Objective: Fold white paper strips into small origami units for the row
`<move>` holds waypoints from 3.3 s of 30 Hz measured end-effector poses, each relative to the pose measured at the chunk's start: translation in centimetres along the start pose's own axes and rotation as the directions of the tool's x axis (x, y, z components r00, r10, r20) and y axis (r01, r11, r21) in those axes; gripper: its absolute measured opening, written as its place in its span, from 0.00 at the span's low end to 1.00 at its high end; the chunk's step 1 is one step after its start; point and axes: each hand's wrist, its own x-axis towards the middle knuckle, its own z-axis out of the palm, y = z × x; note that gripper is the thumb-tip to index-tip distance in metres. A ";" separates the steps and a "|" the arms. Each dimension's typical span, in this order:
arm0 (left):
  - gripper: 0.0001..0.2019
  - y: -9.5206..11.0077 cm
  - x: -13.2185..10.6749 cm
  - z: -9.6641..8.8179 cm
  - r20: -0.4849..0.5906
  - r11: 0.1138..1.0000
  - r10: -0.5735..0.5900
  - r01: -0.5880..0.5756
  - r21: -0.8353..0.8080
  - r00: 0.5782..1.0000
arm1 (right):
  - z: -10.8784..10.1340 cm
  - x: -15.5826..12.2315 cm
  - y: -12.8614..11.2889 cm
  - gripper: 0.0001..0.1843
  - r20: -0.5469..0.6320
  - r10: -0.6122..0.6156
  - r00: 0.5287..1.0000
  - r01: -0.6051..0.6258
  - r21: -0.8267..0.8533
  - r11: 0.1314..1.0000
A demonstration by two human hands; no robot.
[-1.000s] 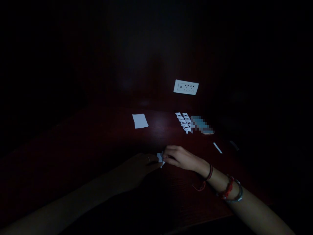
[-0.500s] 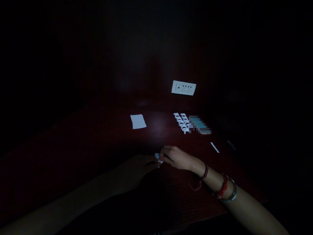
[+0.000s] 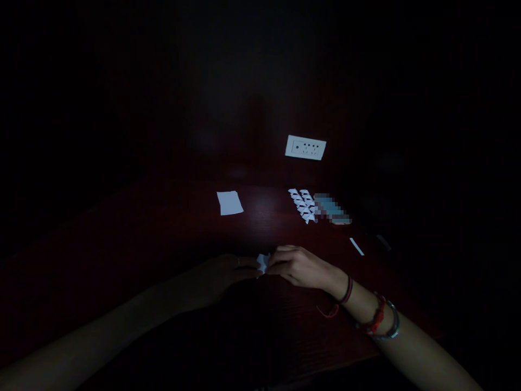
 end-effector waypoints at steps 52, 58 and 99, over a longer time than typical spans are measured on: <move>0.29 0.8 0.0 -0.7 -0.031 0.985 0.050 -0.044 0.168 0.998 | 1.4 2.6 1.3 0.16 -0.051 0.487 0.872 -0.397 0.508 0.765; 0.30 0.6 0.0 -0.3 -0.028 0.984 0.038 -0.032 0.173 0.999 | 2.6 3.1 2.0 0.18 0.098 0.588 0.803 -0.491 0.668 0.559; 0.27 -0.2 0.0 0.8 -0.057 0.986 -0.021 0.030 0.161 0.998 | 0.3 1.3 0.4 0.13 0.016 0.133 0.991 -0.130 -0.127 0.983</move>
